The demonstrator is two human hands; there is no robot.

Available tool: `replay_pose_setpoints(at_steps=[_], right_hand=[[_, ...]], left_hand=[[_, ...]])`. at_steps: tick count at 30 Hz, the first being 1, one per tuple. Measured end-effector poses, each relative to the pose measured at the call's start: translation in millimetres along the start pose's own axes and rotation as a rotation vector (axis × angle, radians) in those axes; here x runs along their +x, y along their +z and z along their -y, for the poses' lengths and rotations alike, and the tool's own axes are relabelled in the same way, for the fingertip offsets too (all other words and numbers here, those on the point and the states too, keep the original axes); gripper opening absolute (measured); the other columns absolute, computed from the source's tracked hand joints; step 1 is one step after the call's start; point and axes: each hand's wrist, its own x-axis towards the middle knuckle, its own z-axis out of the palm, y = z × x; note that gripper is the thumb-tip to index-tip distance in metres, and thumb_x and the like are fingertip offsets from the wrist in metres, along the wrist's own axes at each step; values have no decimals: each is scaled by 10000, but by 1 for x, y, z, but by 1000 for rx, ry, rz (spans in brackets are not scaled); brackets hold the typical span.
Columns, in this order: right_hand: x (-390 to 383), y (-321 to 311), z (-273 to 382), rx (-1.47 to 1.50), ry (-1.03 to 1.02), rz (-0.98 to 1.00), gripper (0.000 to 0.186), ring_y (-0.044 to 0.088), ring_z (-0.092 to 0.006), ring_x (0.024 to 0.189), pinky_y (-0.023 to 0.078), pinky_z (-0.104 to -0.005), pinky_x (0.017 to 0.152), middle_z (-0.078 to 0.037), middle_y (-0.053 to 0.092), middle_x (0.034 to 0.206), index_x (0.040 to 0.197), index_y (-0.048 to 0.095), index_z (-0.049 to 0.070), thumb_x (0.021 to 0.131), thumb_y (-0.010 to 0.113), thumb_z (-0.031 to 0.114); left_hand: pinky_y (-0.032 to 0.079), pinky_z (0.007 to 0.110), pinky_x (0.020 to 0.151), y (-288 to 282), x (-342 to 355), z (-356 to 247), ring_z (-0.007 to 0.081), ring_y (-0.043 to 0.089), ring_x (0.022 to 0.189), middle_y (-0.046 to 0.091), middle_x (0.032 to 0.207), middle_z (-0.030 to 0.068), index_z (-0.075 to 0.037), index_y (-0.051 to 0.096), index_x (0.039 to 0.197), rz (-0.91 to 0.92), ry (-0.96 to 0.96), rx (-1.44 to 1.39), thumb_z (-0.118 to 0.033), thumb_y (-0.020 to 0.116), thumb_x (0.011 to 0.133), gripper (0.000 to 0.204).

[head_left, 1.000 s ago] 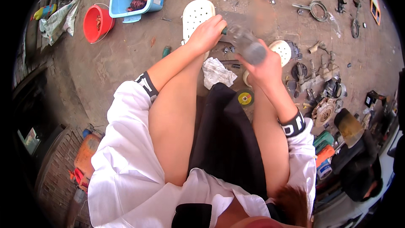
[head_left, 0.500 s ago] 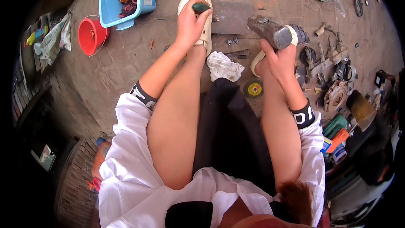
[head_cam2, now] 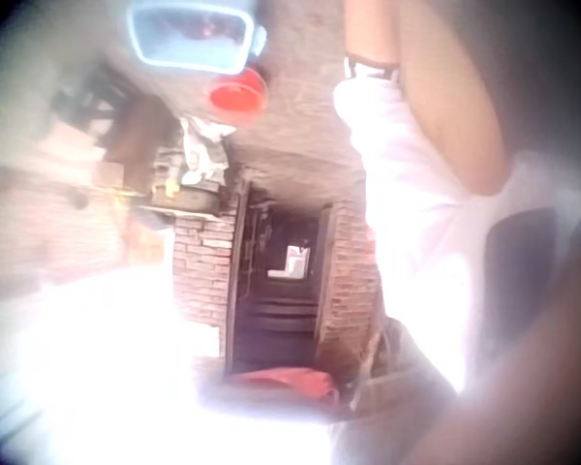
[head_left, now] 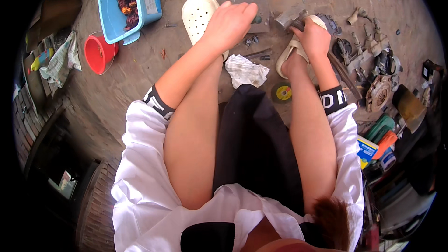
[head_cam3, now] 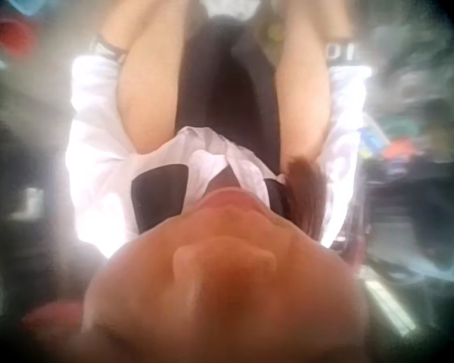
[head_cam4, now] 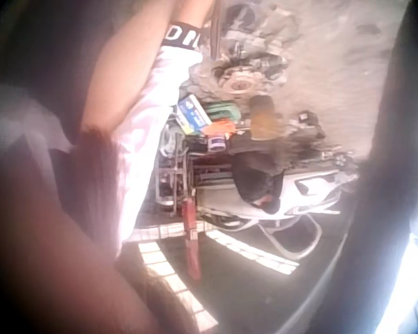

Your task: The person sits on the floor and uses a hammer and screwdriver to clean and shape a small cylindrical metal part. They repeatedly strike the part on a metal block and scrape its interior, then inspect it closely.

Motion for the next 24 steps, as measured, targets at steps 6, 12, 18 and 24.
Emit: replay_pose_setpoints(at_steps=[6, 12, 18, 24], right_hand=[[-5, 0, 7, -99, -104, 99, 265, 667, -249, 739, 532, -349, 652, -82, 666, 726, 763, 644, 62, 737, 783, 286], [-25, -161, 54, 182, -115, 600, 258, 608, -337, 923, 491, -402, 802, -157, 641, 937, 909, 674, 14, 758, 731, 216], [-110, -341, 119, 270, -841, 784, 218, 583, -165, 627, 440, -267, 435, -96, 616, 809, 780, 646, 16, 620, 669, 163], [-164, -402, 187, 29, -884, 429, 256, 552, -146, 559, 402, -225, 413, -124, 643, 778, 761, 667, -18, 565, 655, 147]], left_hand=[[456, 339, 778, 22, 29, 7, 242, 658, 721, 671, 698, 77, -82, 645, 729, 266, 203, 407, -86, 636, 705, 26], [460, 349, 777, 34, 28, 38, 233, 698, 725, 713, 730, 76, -154, 724, 717, 534, 32, 640, -76, 642, 741, 116], [476, 353, 738, -12, 35, 28, 216, 689, 795, 727, 836, 51, -107, 739, 889, 440, -117, 217, -267, 718, 823, 175], [471, 234, 772, -141, -34, -46, 92, 582, 868, 678, 1004, -5, -39, 667, 1176, -54, -241, -1229, -117, 690, 867, 320]])
